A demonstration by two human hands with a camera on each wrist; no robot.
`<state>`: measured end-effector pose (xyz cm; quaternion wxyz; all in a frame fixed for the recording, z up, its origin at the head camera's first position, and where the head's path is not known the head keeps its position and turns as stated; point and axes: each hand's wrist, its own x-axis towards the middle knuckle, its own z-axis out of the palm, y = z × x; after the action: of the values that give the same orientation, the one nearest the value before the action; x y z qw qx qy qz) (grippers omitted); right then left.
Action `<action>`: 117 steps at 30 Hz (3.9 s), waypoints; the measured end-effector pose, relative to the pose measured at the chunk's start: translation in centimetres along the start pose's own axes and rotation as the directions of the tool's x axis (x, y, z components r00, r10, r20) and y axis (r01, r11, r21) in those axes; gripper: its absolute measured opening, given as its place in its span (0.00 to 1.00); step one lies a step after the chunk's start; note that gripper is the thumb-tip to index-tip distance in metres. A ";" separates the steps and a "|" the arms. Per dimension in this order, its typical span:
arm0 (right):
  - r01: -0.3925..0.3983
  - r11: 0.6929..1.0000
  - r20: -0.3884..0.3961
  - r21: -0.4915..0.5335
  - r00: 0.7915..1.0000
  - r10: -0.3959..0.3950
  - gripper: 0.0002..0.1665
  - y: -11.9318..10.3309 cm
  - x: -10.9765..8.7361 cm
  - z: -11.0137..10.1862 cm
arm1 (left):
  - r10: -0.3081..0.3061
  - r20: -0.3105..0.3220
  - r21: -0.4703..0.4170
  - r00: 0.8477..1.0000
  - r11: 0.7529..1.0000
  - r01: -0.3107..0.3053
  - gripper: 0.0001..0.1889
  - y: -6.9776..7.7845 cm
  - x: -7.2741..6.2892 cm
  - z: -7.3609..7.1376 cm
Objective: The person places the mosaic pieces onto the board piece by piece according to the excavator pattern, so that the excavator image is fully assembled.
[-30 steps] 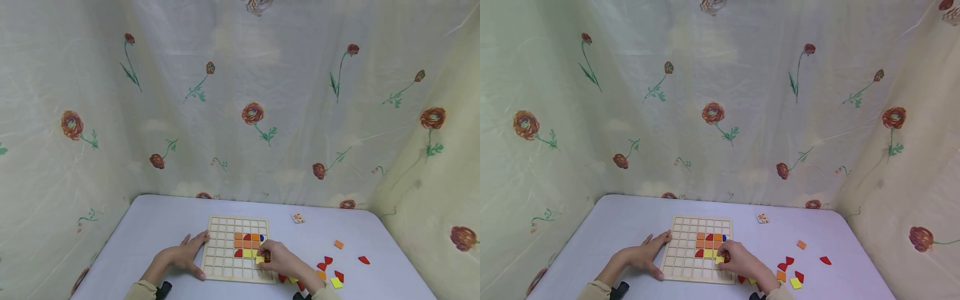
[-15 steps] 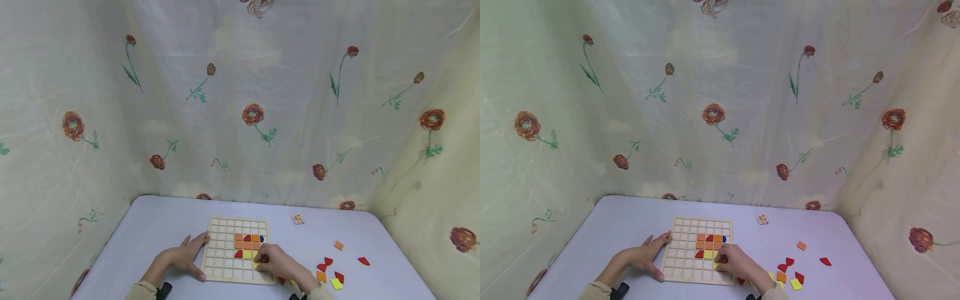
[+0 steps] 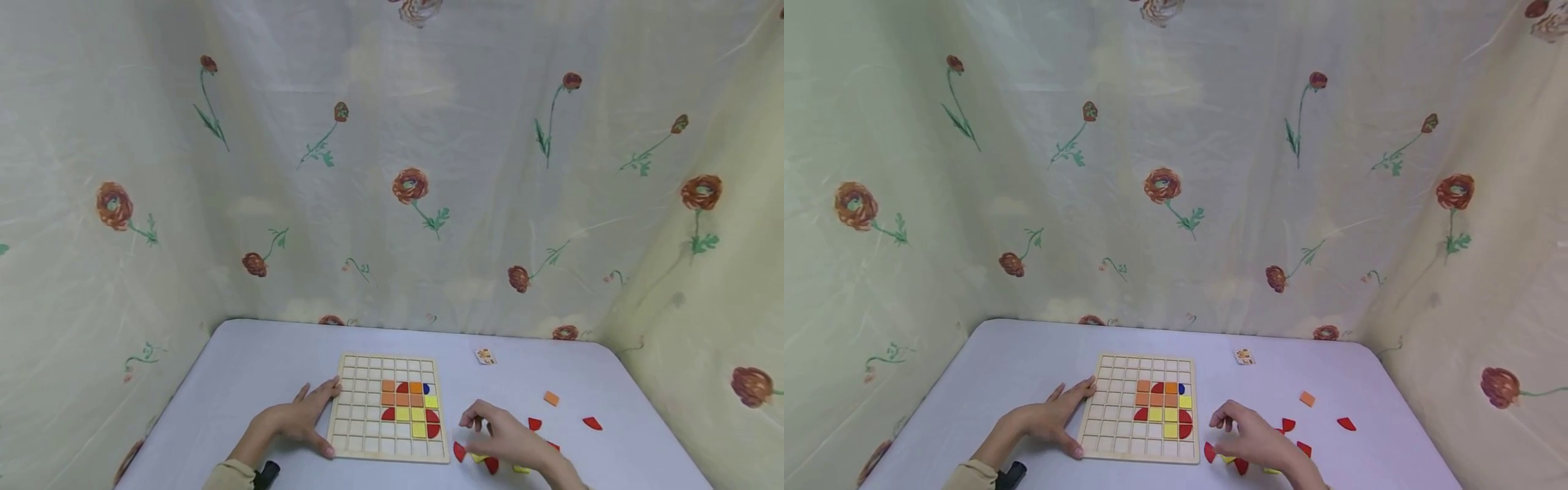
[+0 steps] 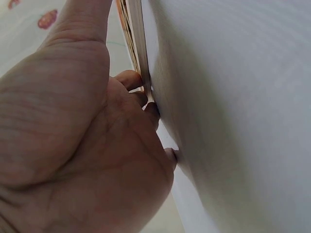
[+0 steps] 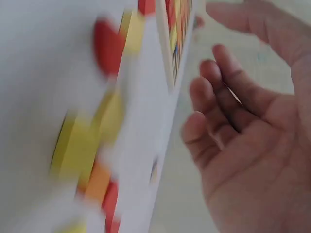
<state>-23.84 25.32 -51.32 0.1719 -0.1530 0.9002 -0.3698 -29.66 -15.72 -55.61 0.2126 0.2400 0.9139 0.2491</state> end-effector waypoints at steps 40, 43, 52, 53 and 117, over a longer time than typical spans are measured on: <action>0.091 0.991 0.000 -0.095 0.996 -0.091 0.16 -3.7 3.3 3.2 | -0.003 0.012 -0.002 1.000 1.000 0.003 0.64 1.0 -0.8 -0.5; 0.184 0.975 0.023 -0.128 0.983 -0.182 0.14 -4.7 5.1 4.4 | 0.011 0.006 -0.004 1.000 1.000 -0.011 0.64 1.1 -0.9 -0.5; 0.224 0.956 0.071 -0.190 0.974 -0.214 0.12 -4.8 7.5 6.0 | 0.019 0.007 0.004 1.000 1.000 -0.019 0.64 1.2 -0.7 -0.5; 0.221 0.958 0.072 -0.181 0.975 -0.211 0.12 -4.7 7.5 6.0 | 0.019 0.006 0.006 1.000 1.000 -0.019 0.64 1.1 -0.7 -0.5; 0.105 0.990 -0.049 -0.094 0.993 -0.110 0.11 -4.8 3.7 3.7 | 0.000 0.027 -0.032 1.000 0.999 0.001 0.65 0.8 -0.8 -0.6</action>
<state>-24.87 18.28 -51.06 0.1202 -0.1988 0.9108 -0.3412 -29.05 -15.78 -54.46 0.2289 0.2399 0.9067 0.2606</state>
